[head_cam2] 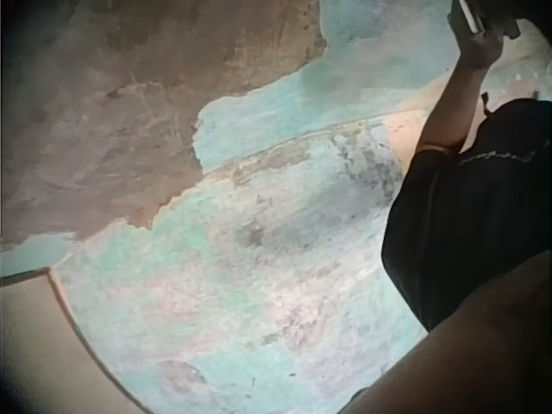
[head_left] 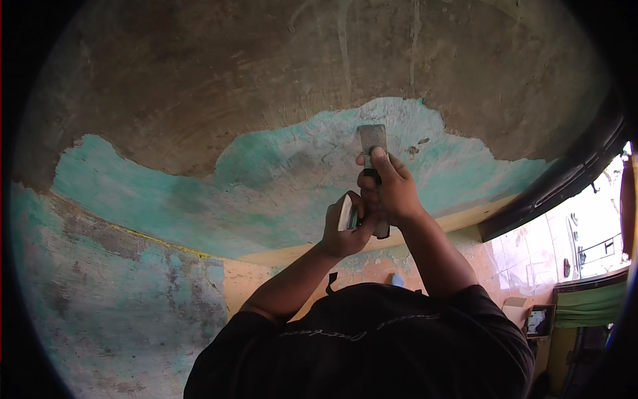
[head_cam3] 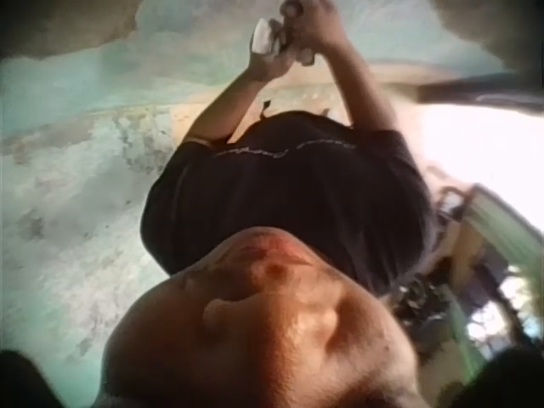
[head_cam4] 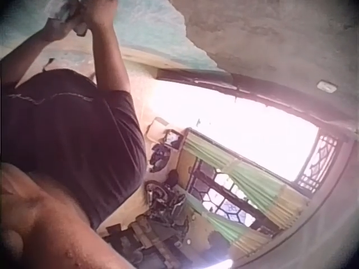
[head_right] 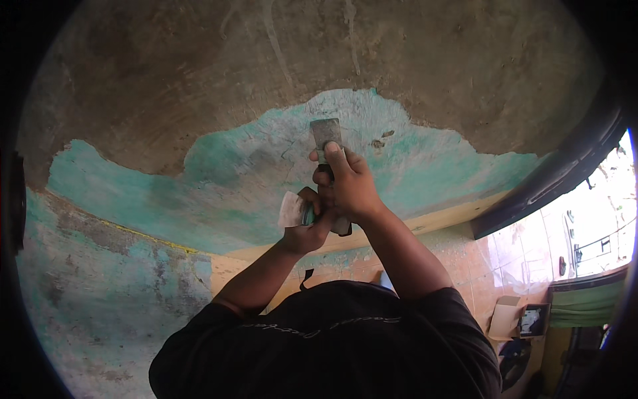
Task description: Scrape old green paint from a ceiling/wall surface using a metal scraper tool.
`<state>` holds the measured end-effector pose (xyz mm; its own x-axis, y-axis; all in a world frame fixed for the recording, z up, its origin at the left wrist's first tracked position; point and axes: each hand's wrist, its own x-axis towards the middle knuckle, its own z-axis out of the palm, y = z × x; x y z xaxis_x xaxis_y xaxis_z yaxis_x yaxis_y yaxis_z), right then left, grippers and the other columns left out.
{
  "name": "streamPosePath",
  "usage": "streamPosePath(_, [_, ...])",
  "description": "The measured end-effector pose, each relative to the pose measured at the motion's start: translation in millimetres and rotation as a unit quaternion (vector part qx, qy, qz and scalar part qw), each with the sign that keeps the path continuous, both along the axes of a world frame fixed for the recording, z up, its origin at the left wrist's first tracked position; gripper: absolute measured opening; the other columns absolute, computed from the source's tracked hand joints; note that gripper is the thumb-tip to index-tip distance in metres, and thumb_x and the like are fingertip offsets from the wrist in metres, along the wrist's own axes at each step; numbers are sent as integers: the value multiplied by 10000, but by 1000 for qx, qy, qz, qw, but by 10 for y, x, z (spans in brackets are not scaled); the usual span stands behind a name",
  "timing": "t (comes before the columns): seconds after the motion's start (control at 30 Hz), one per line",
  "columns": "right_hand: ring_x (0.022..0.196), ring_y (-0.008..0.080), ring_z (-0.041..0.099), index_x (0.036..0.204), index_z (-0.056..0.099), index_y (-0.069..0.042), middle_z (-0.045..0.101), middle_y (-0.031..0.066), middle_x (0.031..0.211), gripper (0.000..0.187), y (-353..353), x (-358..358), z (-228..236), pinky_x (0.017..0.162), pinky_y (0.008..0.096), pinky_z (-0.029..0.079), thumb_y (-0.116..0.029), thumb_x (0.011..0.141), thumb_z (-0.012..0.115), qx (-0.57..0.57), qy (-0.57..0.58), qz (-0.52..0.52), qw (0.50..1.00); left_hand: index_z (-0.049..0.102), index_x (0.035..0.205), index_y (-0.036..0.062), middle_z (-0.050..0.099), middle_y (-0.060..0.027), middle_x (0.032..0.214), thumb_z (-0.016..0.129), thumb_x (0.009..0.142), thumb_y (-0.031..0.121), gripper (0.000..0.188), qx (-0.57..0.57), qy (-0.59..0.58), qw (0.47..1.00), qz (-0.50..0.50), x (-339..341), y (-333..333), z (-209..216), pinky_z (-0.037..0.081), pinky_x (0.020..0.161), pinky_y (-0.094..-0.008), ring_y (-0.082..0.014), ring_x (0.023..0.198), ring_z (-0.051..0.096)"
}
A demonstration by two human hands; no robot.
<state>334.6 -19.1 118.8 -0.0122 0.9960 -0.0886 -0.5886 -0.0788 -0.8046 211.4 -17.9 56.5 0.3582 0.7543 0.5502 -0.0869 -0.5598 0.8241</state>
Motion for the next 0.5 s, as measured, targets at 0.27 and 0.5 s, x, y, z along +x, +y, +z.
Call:
streamPosePath(0.27, [427, 62, 318, 978, 480, -77, 395, -19, 595, 315, -54, -27, -94, 350, 213, 262, -377, 931, 397, -32, -8, -1, 999, 382, 721, 64, 541, -61, 717, 665, 743, 17, 288, 18, -33, 999, -4, 9, -69, -79, 433, 568, -252, -102, 665, 525])
streamPosePath(0.5, [433, 61, 322, 974, 479, -80, 394, -20, 594, 316, -89, -35, -144, 354, 210, 260, -382, 927, 397, -16, -1, 21, 1000, 368, 739, 62, 548, -69, 763, 635, 756, -16, 278, -29, -85, 995, -49, -10, -91, -127, 434, 577, -243, -97, 694, 528])
